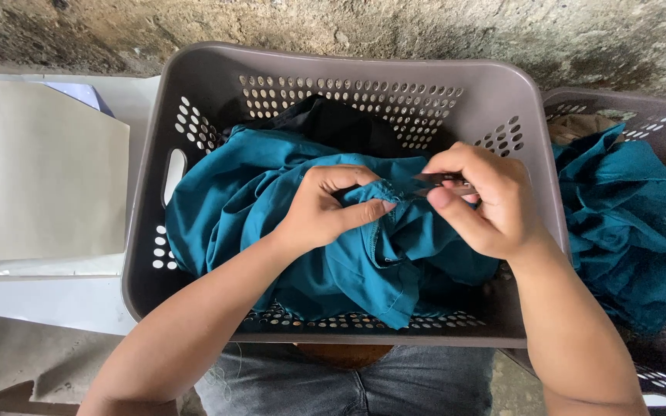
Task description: Inspecting a teal garment for loose threads and trimming them with small scissors
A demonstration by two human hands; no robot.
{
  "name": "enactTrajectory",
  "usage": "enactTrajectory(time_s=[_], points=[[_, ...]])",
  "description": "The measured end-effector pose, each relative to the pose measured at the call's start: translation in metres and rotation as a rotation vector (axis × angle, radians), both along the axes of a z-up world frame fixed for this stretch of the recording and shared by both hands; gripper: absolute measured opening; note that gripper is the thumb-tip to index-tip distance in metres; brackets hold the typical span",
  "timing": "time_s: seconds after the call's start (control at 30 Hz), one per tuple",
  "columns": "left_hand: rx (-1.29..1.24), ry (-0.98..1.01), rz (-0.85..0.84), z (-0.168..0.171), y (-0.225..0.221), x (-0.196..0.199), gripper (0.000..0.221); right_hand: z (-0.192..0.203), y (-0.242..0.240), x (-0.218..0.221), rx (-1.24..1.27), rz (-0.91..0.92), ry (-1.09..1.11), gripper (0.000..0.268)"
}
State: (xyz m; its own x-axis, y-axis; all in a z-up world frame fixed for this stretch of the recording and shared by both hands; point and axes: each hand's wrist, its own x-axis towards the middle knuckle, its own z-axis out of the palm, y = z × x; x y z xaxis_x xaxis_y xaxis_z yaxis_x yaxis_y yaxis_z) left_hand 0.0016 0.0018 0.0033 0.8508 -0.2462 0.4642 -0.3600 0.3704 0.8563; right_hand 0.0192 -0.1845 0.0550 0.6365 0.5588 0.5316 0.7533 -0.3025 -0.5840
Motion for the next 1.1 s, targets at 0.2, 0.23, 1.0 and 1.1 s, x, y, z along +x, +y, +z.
enactTrajectory(time_s=[0.2,0.23,1.0,1.1], points=[[-0.004,0.052,0.017,-0.002,0.0,-0.001,0.002,-0.009,0.007,0.005,0.116,0.097,0.019,0.012],[-0.005,0.051,0.015,-0.004,-0.001,-0.001,0.002,-0.01,0.007,0.005,0.116,0.095,0.018,0.012],[0.022,0.065,0.057,-0.003,-0.001,-0.003,0.001,0.002,0.013,-0.003,0.118,0.03,0.051,0.004],[0.022,0.064,0.056,-0.002,0.0,-0.003,0.001,0.001,0.012,-0.004,0.144,0.032,0.062,0.005]])
